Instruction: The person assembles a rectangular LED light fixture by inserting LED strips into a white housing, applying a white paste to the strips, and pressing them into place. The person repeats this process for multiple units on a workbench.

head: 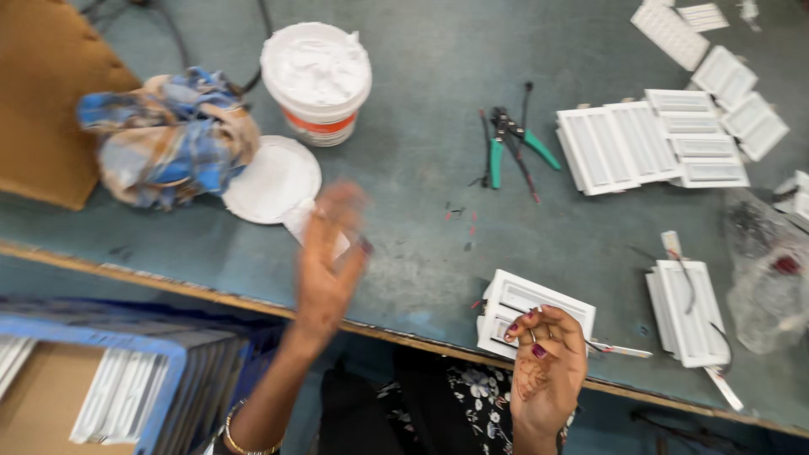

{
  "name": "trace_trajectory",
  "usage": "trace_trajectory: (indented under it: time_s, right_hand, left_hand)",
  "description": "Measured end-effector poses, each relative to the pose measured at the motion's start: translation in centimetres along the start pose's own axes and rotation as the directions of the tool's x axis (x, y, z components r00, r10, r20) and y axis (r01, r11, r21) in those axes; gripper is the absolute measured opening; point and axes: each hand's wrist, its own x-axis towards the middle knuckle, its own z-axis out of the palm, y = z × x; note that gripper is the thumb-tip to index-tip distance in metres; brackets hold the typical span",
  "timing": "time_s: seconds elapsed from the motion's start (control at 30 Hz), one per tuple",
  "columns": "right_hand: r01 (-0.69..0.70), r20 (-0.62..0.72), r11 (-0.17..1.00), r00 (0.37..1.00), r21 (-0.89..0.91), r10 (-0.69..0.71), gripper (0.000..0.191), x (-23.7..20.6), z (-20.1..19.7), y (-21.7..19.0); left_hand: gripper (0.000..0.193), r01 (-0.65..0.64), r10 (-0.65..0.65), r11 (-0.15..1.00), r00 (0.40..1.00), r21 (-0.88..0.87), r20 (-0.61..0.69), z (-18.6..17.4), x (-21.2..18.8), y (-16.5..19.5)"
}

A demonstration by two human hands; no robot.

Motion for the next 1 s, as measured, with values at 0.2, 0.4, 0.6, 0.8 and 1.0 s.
trace_trajectory:
  time_s: [0.2, 0.4, 0.6, 0.8, 1.0]
  right_hand:
    - [-0.126, 0.188, 0.990, 0.973, -0.058, 0.135, 0.043, 0.9, 4.6, 2.7]
    - [-0.155, 0.341, 0.978, 0.920, -0.139, 0.194, 0.047, -0.2, 7.2, 3.3]
    - [-0.173, 0.283, 0.972, 0.935, -0.157, 0.212, 0.044, -0.5, 5.9, 2.6]
    - [-0.154, 0.212, 0.975, 0.960, -0.159, 0.185, 0.050, 0.1, 4.8, 1.8]
    - [-0.170, 0.201, 0.972, 0.959, -0.161, 0.201, 0.047, 0.2, 4.8, 1.7]
  left_hand:
    - [0.050, -0.155, 0.521, 0.336, 0.852, 0.929, -0.046, -11.3, 5.7, 2.1]
    - [0.028, -0.103, 0.587, 0.426, 0.787, 0.899, -0.188, -17.8, 9.2, -0.9]
    - [0.030, -0.205, 0.750, 0.429, 0.624, 0.880, -0.220, -20.5, 9.9, 0.7]
    - [0.029, -0.382, 0.798, 0.464, 0.572, 0.799, -0.190, -20.4, 9.7, 6.1]
    - [0.025, -0.349, 0.721, 0.413, 0.689, 0.841, -0.068, -19.8, 11.4, 11.0]
